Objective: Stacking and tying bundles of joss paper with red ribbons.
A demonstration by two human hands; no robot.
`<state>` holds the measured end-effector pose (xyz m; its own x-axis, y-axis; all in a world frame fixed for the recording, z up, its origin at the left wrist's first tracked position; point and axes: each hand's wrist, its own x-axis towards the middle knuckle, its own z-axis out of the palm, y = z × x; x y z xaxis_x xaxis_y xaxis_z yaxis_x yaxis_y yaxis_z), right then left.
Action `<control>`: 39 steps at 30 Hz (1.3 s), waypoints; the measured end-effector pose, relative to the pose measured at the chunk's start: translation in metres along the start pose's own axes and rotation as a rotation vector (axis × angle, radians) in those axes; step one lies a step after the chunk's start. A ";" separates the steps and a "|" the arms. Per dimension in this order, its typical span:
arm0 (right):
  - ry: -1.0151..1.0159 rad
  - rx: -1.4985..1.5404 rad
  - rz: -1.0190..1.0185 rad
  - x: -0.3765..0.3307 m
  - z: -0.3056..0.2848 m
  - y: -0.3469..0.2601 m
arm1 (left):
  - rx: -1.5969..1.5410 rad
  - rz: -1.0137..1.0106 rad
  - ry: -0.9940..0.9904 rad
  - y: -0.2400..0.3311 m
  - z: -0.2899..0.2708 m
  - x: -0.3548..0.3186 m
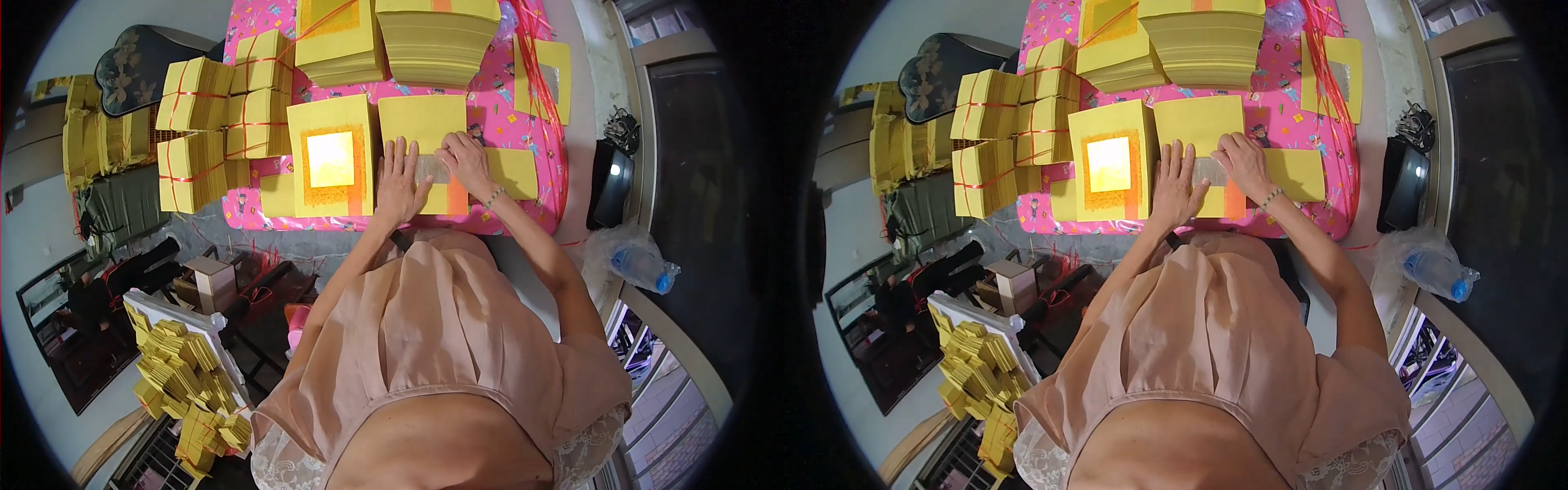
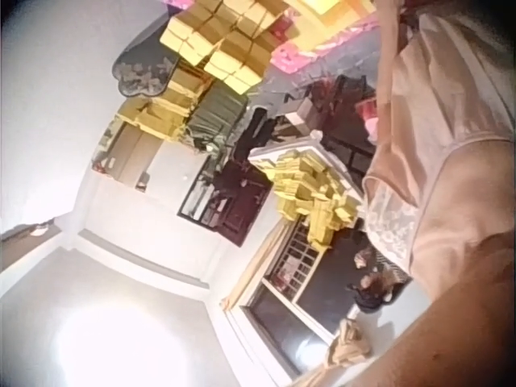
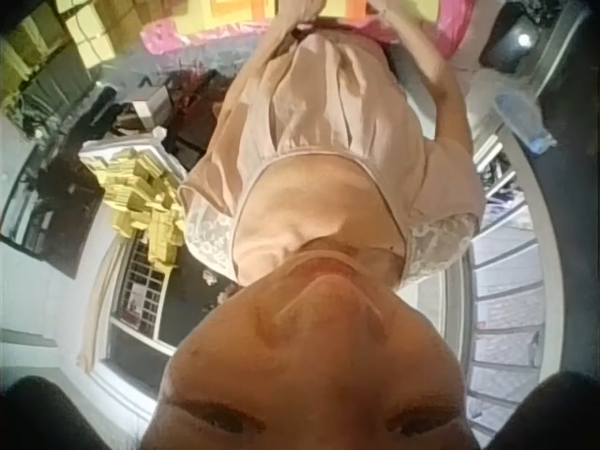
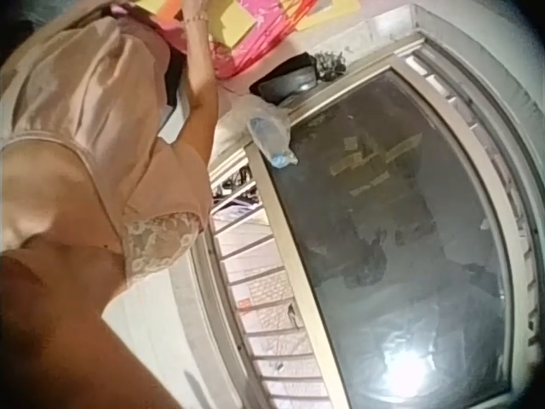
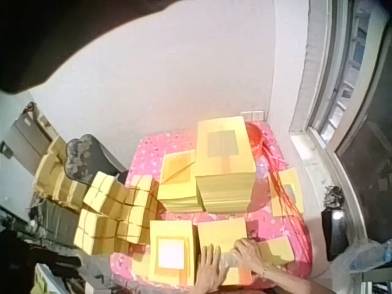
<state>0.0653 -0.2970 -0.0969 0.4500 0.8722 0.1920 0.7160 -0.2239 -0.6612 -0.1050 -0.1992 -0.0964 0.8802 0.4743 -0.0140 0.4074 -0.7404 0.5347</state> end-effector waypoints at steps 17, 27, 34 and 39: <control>0.112 -0.350 -0.571 0.014 -0.022 0.018 | -0.256 -0.081 0.382 0.028 -0.019 -0.001; 0.210 -0.261 -0.465 -0.006 -0.060 0.003 | -1.708 -0.710 0.366 0.030 -0.013 0.035; 0.495 0.364 0.372 -0.052 -0.080 0.006 | -1.497 -0.478 0.291 0.096 0.013 0.023; 0.306 0.912 0.631 -0.097 -0.089 0.055 | -1.462 -0.441 0.093 0.114 0.026 0.008</control>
<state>0.1087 -0.4323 -0.0874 0.7909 0.5469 -0.2745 -0.2795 -0.0762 -0.9571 -0.0448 -0.2922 -0.0571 0.7163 0.5928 -0.3682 -0.0140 0.5397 0.8417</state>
